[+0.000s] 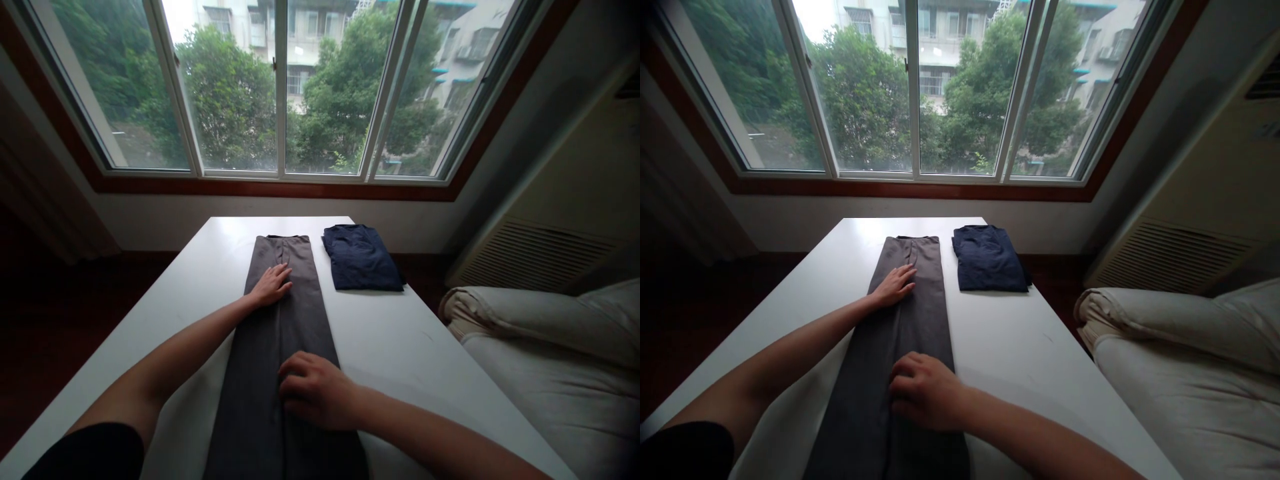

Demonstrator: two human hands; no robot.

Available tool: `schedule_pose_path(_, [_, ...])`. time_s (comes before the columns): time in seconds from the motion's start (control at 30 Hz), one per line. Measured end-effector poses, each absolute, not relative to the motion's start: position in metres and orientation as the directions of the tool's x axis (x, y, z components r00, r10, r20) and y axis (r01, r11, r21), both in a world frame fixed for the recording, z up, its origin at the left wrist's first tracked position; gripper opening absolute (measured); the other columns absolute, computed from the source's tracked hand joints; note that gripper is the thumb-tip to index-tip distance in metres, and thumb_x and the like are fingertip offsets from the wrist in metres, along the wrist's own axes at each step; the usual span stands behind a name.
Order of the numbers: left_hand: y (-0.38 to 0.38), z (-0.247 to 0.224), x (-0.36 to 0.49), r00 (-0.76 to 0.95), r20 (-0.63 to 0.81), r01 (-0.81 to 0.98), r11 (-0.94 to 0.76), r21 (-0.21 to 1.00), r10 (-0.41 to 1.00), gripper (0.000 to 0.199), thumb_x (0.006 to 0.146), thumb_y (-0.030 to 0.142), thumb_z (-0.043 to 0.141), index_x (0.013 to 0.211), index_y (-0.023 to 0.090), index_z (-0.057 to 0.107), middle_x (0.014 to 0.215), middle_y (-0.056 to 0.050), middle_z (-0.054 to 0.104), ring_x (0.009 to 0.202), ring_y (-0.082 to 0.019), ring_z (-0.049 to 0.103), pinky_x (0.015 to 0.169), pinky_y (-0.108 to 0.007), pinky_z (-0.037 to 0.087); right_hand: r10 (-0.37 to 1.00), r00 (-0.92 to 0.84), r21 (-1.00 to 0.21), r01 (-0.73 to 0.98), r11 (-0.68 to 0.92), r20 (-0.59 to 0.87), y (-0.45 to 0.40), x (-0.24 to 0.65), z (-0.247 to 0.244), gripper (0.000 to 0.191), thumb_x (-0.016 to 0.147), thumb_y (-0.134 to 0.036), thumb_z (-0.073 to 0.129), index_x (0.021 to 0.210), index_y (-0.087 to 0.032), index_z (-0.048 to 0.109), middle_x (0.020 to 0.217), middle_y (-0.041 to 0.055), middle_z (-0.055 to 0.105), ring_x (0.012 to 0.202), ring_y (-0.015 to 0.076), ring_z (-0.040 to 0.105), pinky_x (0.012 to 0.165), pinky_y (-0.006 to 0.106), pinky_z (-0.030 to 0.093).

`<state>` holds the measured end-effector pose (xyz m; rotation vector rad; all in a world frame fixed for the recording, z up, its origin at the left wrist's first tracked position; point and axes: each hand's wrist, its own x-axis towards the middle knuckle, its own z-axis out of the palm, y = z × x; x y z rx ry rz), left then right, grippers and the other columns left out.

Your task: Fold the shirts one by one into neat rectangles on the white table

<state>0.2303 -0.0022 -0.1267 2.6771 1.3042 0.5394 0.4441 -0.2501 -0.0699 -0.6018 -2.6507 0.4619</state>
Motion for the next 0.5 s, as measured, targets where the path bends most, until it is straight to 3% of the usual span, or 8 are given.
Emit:
schedule_pose_path(0.17, [-0.087,-0.119,0.201,0.675,0.18,0.673,-0.697,0.248,0.716,0.066,0.106,0.057,0.044,0.163,0.026,0.039,0.172,-0.01,0.029,0.159,-0.03,0.026,0.13,-0.055,0.018,0.633,-0.744,-0.445,0.502,0.742,0.216,-0.258,0.469,-0.078,0.047,0.095,-0.041,0.07,0.136,-0.02,0.064,0.152,0.0162,0.053,0.143,0.0315,0.047,0.119,0.051,0.041])
schedule_pose_path(0.33, [-0.159,-0.109,0.174,0.711,0.102,0.663,-0.712,0.232,0.695,0.074,0.105,0.061,0.044,0.169,0.03,0.023,0.175,-0.009,0.018,0.161,-0.031,0.019,0.131,-0.056,0.015,0.626,-0.774,-0.421,0.538,0.73,0.096,-0.28,0.475,-0.082,0.066,0.097,-0.05,0.066,0.155,-0.025,0.05,0.167,0.0159,0.036,0.156,0.0339,0.03,0.128,0.06,0.02])
schedule_pose_path(0.5, [-0.22,-0.095,0.161,0.759,0.06,0.622,-0.75,0.224,0.648,0.082,0.103,0.059,0.051,0.17,0.03,0.014,0.176,-0.011,0.012,0.162,-0.034,0.015,0.129,-0.062,0.014,0.597,-0.802,-0.398,0.547,0.737,0.003,-0.293,0.48,-0.074,0.079,0.097,-0.056,0.064,0.165,-0.027,0.035,0.173,0.0156,0.021,0.161,0.0351,0.016,0.128,0.064,0.01])
